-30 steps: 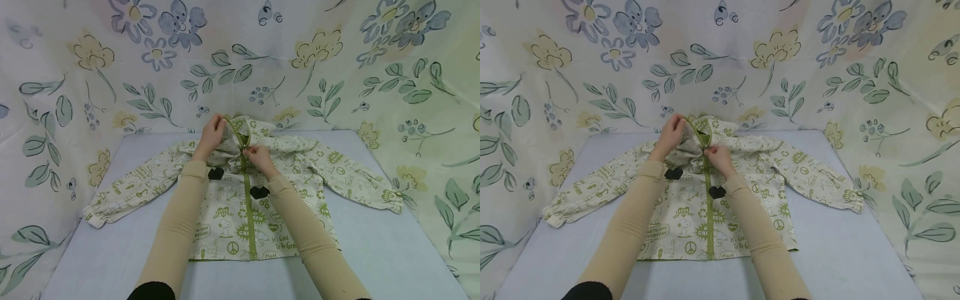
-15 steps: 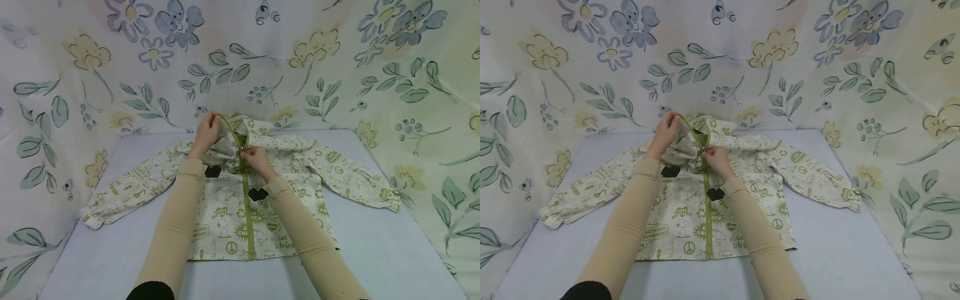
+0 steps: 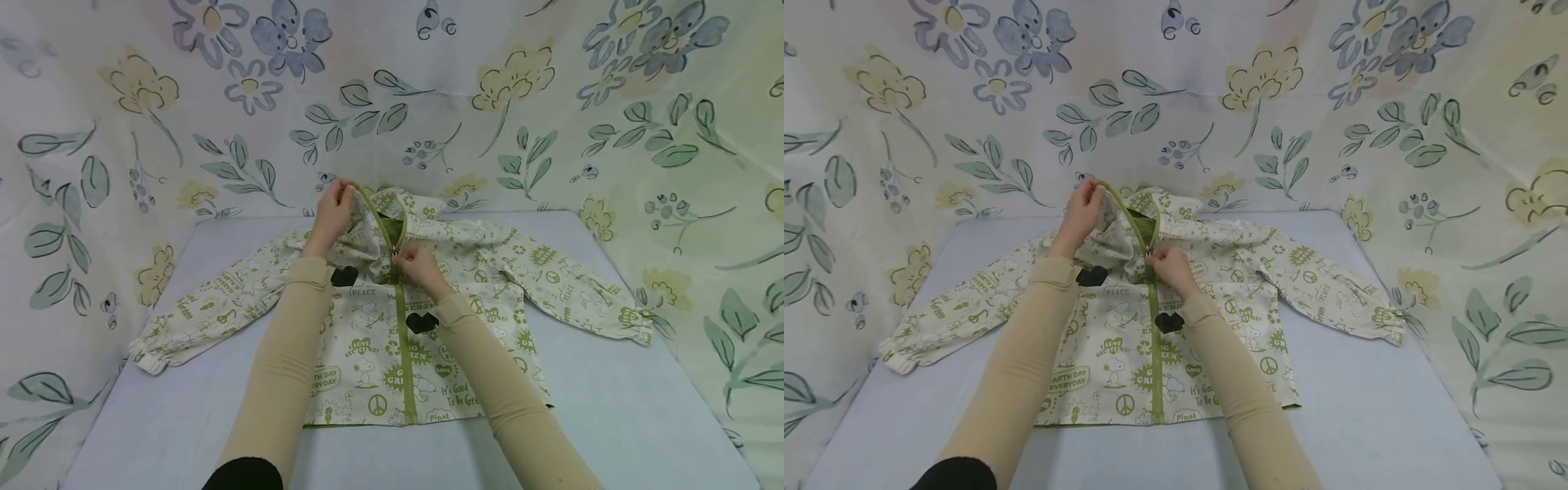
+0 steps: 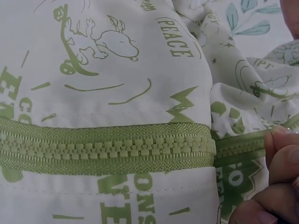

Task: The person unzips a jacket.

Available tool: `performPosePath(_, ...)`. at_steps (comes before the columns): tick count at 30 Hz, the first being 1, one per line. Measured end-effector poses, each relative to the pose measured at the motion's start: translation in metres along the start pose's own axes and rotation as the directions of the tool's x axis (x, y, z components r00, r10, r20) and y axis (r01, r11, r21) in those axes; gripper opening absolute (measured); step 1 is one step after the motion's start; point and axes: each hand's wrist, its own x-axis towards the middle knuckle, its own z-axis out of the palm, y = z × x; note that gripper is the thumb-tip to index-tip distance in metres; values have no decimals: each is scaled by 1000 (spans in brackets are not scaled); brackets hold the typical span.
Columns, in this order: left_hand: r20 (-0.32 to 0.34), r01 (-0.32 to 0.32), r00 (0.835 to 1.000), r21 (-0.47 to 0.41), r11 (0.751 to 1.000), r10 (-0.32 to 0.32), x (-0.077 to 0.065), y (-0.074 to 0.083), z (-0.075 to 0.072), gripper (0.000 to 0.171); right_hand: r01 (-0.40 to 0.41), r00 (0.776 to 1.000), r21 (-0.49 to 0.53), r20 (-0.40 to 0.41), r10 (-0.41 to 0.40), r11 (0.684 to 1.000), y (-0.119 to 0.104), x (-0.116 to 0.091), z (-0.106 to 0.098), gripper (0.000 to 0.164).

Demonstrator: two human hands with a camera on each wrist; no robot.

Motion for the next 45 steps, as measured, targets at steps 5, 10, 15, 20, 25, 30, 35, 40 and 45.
performPosePath(5, -3, 13, 1000, -5, 1000, -13, 0, 2, -1, 29, -19, 1000, 40, 8, 19, 999, 2, 0, 0, 36)
performPosePath(10, -7, 5, 1000, -19, 1000, -5, 1, 2, -2, 28, 1, 1000, 91, 22, -3, 996, 2, -4, 0, 35)
performPosePath(15, -7, -9, 1000, -27, 1000, 8, 2, 1, -2, 27, 20, 999, 83, 35, -23, 996, 1, -7, 0, 35)
performPosePath(20, -6, 2, 1000, -15, 1000, -2, 2, 0, -3, 27, 8, 999, 79, 42, -12, 997, 2, -9, 0, 31)
performPosePath(25, -6, 11, 1000, -11, 1000, -11, 2, 0, -3, 28, -25, 999, 82, 44, 22, 996, 2, -12, 0, 28)
performPosePath(30, -5, 5, 1000, -19, 1000, -5, 2, 1, -3, 27, -74, 995, 94, 66, 68, 993, 4, -16, 0, 28)
performPosePath(35, 0, -1, 1000, -22, 1000, 1, 2, -1, -4, 27, -66, 995, 96, 77, 58, 993, 5, -19, -1, 29)
performPosePath(40, -4, 0, 1000, -9, 1000, 0, 3, -2, -4, 27, -87, 993, 121, 89, 77, 989, 7, -22, -1, 27)
performPosePath(45, -17, 11, 1000, -18, 1000, -11, 3, 2, -3, 29, -86, 994, 138, 82, 75, 987, 9, -23, 0, 25)
